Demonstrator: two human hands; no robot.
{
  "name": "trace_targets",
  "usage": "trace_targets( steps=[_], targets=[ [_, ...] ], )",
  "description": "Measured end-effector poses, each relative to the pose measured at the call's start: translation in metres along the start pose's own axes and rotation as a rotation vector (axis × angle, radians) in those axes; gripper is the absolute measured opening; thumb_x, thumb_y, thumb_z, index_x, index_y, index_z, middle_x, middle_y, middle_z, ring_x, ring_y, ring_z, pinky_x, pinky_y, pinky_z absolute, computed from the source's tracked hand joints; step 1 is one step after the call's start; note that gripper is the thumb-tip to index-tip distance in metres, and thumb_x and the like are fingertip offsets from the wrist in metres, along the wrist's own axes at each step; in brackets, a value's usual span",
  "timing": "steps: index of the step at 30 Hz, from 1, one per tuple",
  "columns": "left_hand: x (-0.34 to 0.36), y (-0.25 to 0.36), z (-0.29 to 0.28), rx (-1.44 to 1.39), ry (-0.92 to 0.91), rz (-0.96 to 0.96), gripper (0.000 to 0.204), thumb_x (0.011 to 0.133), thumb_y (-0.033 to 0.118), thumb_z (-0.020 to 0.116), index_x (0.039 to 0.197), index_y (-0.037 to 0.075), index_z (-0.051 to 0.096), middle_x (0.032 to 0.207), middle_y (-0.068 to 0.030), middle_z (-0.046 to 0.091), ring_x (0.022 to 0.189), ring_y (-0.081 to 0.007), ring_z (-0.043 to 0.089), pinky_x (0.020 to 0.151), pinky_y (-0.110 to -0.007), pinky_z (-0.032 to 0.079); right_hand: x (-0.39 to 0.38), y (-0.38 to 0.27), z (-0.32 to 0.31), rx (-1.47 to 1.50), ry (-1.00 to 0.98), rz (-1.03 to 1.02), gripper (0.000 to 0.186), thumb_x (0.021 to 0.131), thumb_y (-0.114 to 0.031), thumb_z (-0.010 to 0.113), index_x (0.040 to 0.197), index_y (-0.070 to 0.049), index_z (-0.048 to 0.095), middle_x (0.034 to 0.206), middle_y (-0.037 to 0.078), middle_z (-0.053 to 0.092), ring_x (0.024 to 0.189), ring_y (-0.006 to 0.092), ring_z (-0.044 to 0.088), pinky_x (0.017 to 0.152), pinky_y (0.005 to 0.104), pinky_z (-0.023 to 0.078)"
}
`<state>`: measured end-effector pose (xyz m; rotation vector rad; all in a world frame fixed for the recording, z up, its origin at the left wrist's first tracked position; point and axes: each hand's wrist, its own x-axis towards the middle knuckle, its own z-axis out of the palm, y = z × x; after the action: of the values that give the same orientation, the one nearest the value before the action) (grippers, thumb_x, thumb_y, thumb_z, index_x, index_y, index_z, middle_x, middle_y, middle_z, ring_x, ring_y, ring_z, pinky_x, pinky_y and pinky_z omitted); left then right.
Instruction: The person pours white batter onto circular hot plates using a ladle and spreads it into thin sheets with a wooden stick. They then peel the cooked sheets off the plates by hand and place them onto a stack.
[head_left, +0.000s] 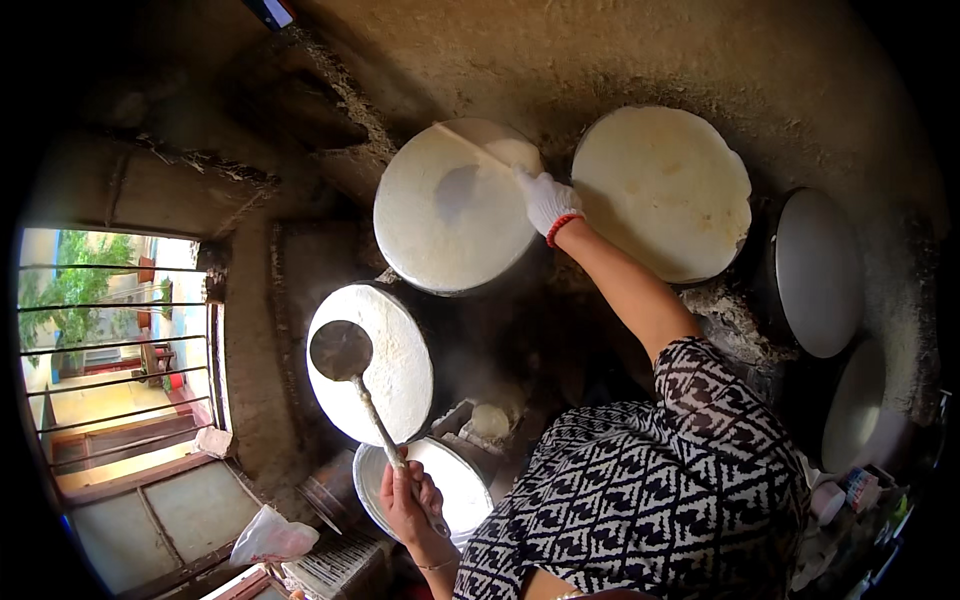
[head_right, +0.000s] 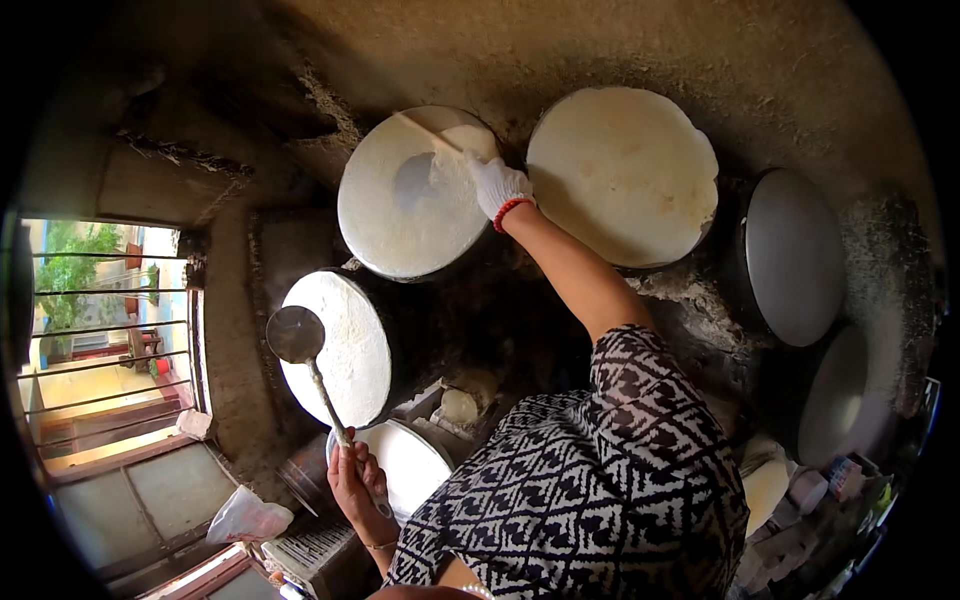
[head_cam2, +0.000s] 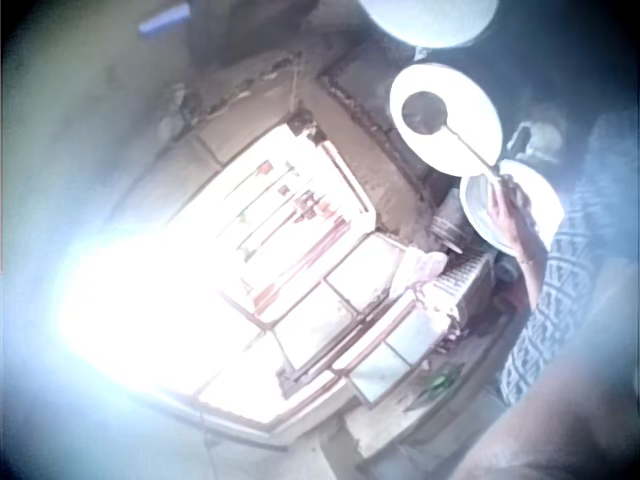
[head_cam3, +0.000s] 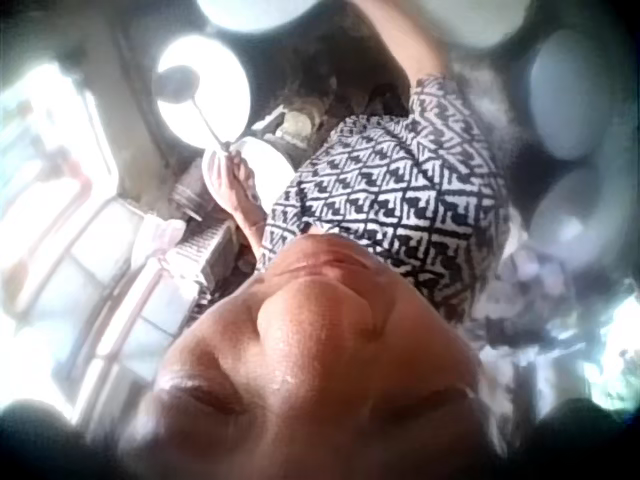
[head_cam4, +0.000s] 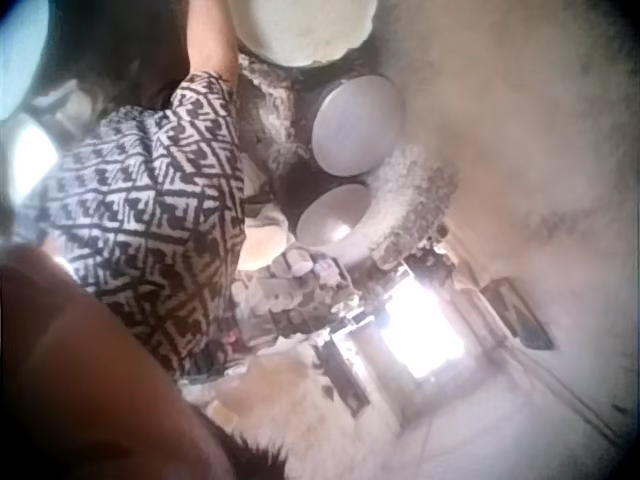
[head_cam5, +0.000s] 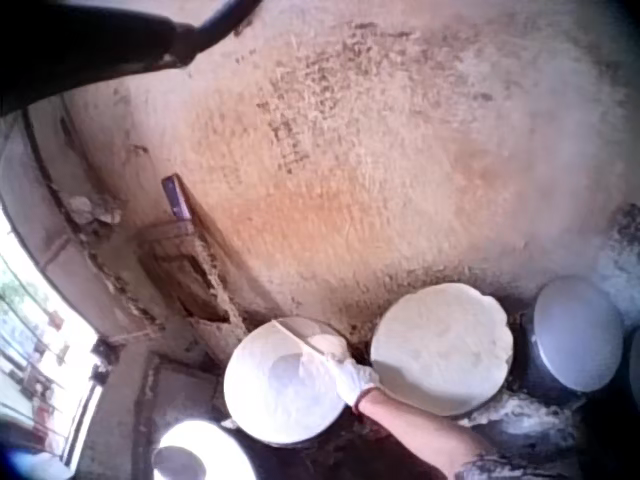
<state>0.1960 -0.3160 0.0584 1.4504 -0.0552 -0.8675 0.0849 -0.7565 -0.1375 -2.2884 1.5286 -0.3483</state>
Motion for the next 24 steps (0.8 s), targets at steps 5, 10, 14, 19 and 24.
trace_targets(
  steps=[5, 10, 14, 19, 24],
  targets=[
    [0.002, -0.005, 0.007, -0.034, 0.008, -0.023, 0.033, 0.101, 0.019, 0.051, 0.123, -0.004, 0.052, 0.079, -0.0031, 0.053, 0.046, -0.0033, 0.039, 0.035, -0.018, 0.034, -0.098, 0.020, 0.009, 0.048, -0.159, -0.081, 0.048, 0.096, -0.025, 0.045, 0.143, -0.029, 0.036, 0.090, 0.021, 0.058, 0.077, 0.0439, 0.063, 0.066, 0.0553, 0.050],
    [0.010, -0.005, 0.032, -0.057, -0.019, -0.086, 0.029, 0.099, 0.016, 0.053, 0.121, -0.002, 0.056, 0.080, -0.0042, 0.057, 0.046, -0.0060, 0.043, 0.037, -0.021, 0.033, -0.002, 0.002, 0.000, 0.054, -0.038, 0.110, 0.040, 0.098, -0.036, 0.039, 0.134, -0.020, 0.042, 0.105, 0.025, 0.063, 0.093, 0.0433, 0.064, 0.075, 0.0530, 0.051],
    [0.008, -0.005, 0.048, -0.041, -0.006, -0.077, 0.032, 0.101, 0.018, 0.050, 0.124, -0.005, 0.052, 0.080, -0.0030, 0.053, 0.046, -0.0037, 0.039, 0.036, -0.019, 0.034, 0.047, -0.011, -0.013, 0.188, -0.222, -0.046, 0.032, 0.089, -0.025, 0.054, 0.116, -0.008, 0.055, 0.089, 0.024, 0.065, 0.085, 0.0413, 0.063, 0.073, 0.0482, 0.050],
    [0.022, -0.006, 0.051, -0.071, -0.024, -0.084, 0.028, 0.100, 0.016, 0.052, 0.121, -0.002, 0.056, 0.080, -0.0053, 0.058, 0.046, -0.0065, 0.042, 0.037, -0.021, 0.033, -0.016, 0.022, 0.009, 0.678, 0.224, -0.295, 0.012, 0.082, -0.012, 0.061, 0.087, -0.001, 0.059, 0.085, 0.021, 0.058, 0.080, 0.0403, 0.056, 0.070, 0.0444, 0.046],
    [0.033, -0.006, 0.067, -0.062, -0.063, -0.054, 0.032, 0.101, 0.018, 0.050, 0.124, -0.004, 0.053, 0.079, -0.0037, 0.054, 0.046, -0.0037, 0.039, 0.036, -0.018, 0.033, -0.056, 0.022, 0.039, 0.563, 0.151, -0.126, 0.040, 0.090, -0.012, 0.056, 0.128, -0.002, 0.049, 0.089, 0.024, 0.056, 0.084, 0.0416, 0.056, 0.073, 0.0467, 0.047]
  ],
)
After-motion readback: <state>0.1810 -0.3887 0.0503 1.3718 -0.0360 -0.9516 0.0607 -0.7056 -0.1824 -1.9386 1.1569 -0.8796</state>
